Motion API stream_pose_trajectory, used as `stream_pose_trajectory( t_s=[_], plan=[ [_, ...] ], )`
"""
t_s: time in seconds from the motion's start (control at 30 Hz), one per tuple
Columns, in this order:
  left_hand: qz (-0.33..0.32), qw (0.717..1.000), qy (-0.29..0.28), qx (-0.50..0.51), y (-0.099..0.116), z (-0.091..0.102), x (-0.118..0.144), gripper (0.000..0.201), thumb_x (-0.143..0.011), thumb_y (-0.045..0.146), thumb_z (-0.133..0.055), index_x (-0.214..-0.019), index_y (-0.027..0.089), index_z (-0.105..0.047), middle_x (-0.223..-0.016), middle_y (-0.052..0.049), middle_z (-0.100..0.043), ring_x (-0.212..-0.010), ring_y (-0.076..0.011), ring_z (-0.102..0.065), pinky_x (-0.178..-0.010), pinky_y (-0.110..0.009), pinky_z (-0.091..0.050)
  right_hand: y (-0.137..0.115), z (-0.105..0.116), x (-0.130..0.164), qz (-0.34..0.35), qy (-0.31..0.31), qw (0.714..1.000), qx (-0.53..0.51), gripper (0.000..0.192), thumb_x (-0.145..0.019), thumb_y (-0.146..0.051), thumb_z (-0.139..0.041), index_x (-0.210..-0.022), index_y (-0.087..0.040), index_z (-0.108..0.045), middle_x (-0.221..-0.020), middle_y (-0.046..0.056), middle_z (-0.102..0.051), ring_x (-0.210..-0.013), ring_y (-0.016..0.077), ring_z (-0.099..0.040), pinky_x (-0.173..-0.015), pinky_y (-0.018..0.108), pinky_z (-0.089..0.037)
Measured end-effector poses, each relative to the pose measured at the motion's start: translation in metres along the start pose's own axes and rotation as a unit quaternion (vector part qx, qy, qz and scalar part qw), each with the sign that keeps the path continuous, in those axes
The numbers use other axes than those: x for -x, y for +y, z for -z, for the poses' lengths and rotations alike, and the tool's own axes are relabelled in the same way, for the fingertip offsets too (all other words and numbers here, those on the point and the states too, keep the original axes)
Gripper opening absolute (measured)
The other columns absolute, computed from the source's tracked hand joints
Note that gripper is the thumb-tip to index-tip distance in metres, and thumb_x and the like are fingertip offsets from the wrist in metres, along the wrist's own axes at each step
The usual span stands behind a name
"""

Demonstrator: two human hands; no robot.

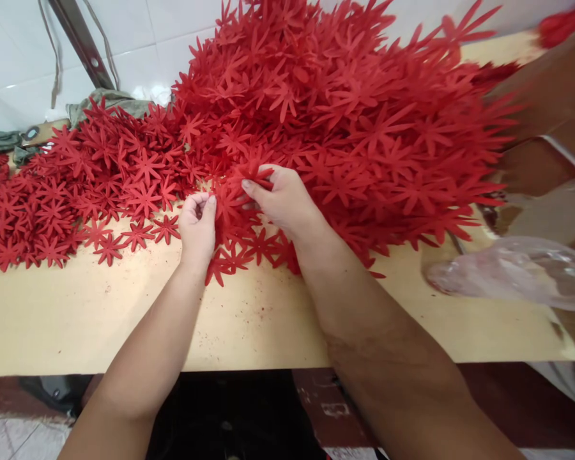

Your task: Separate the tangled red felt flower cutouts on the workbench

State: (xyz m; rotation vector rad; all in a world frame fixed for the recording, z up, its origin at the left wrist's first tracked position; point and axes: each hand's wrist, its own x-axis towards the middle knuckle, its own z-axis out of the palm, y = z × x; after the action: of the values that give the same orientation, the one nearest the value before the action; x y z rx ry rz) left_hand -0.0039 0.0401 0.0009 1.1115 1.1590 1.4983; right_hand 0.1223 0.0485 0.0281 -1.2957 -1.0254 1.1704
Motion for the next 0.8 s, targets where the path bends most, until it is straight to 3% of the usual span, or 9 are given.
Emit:
stream_pose_trajectory(
  t_s=[0.13,0.23,0.3,0.43,0.57,0.7,0.8],
  plan=[
    [0.016,1.0,0.016,0.008,0.0,0.0,-0.001,0.007,-0.079,0.013,-0.06,-0.075,0.018,-0.056,-0.073,0.002,-0.059,-0.07,-0.0079,-0.055,-0.075,-0.023,-0.047,-0.004,0.003,0.001,0.043,0.013,0.999,0.028,0.02,-0.082,-0.017,-0.058,-0.064,-0.019,-0.05,-0.051,-0.004,-0.05,-0.043,0.0071,-0.047,-0.047,0.023,-0.045],
    [0.016,1.0,0.001,0.003,-0.001,0.001,-0.001,0.005,-0.079,0.014,-0.061,-0.078,0.018,-0.058,-0.074,0.002,-0.06,-0.07,-0.0081,-0.056,-0.077,-0.024,-0.047,-0.008,0.004,0.005,0.057,0.008,0.997,0.049,0.036,-0.084,-0.031,-0.06,-0.054,-0.019,-0.045,-0.043,-0.004,-0.045,-0.038,0.006,-0.041,-0.039,0.021,-0.035],
    [0.002,1.0,-0.014,-0.007,-0.002,0.002,-0.001,0.006,-0.078,0.017,-0.064,-0.083,0.017,-0.06,-0.079,0.001,-0.062,-0.075,-0.0086,-0.058,-0.081,-0.025,-0.048,-0.01,0.004,0.007,0.057,-0.002,0.998,0.041,0.037,-0.083,-0.035,-0.061,-0.054,-0.019,-0.046,-0.042,-0.005,-0.043,-0.038,0.0055,-0.038,-0.038,0.021,-0.032],
    [-0.04,0.998,-0.034,-0.043,-0.002,0.003,0.0,0.022,-0.076,0.031,-0.068,-0.095,0.019,-0.065,-0.096,-0.003,-0.067,-0.091,-0.0114,-0.06,-0.093,-0.03,-0.046,-0.013,0.004,0.009,0.038,-0.058,0.997,0.027,0.019,-0.081,-0.028,-0.061,-0.067,-0.016,-0.059,-0.045,-0.006,-0.043,-0.04,0.0057,-0.038,-0.04,0.021,-0.033],
    [-0.034,0.998,-0.057,-0.015,-0.002,0.003,0.0,0.035,-0.072,0.043,-0.07,-0.098,0.02,-0.067,-0.102,-0.003,-0.067,-0.096,-0.0129,-0.061,-0.097,-0.032,-0.045,-0.011,0.004,0.009,0.028,-0.132,0.99,0.051,0.013,-0.082,-0.025,-0.059,-0.077,-0.014,-0.065,-0.044,-0.007,-0.043,-0.039,0.0054,-0.037,-0.04,0.021,-0.03],
    [0.008,0.998,-0.061,0.035,0.001,0.001,0.001,0.036,-0.068,0.044,-0.074,-0.095,0.022,-0.067,-0.089,0.0,-0.068,-0.087,-0.0106,-0.062,-0.09,-0.029,-0.047,-0.011,0.005,0.011,0.017,-0.186,0.981,0.06,0.021,-0.082,-0.03,-0.062,-0.068,-0.015,-0.059,-0.044,-0.007,-0.041,-0.04,0.0039,-0.033,-0.039,0.019,-0.026],
    [0.029,0.997,-0.046,0.059,0.003,0.001,0.001,0.028,-0.066,0.04,-0.076,-0.082,0.02,-0.066,-0.08,0.002,-0.066,-0.078,-0.0085,-0.06,-0.083,-0.026,-0.048,-0.014,0.007,0.013,0.018,-0.23,0.97,0.08,0.032,-0.085,-0.031,-0.058,-0.057,-0.016,-0.05,-0.043,-0.007,-0.039,-0.04,0.0036,-0.032,-0.04,0.019,-0.025]
  ],
)
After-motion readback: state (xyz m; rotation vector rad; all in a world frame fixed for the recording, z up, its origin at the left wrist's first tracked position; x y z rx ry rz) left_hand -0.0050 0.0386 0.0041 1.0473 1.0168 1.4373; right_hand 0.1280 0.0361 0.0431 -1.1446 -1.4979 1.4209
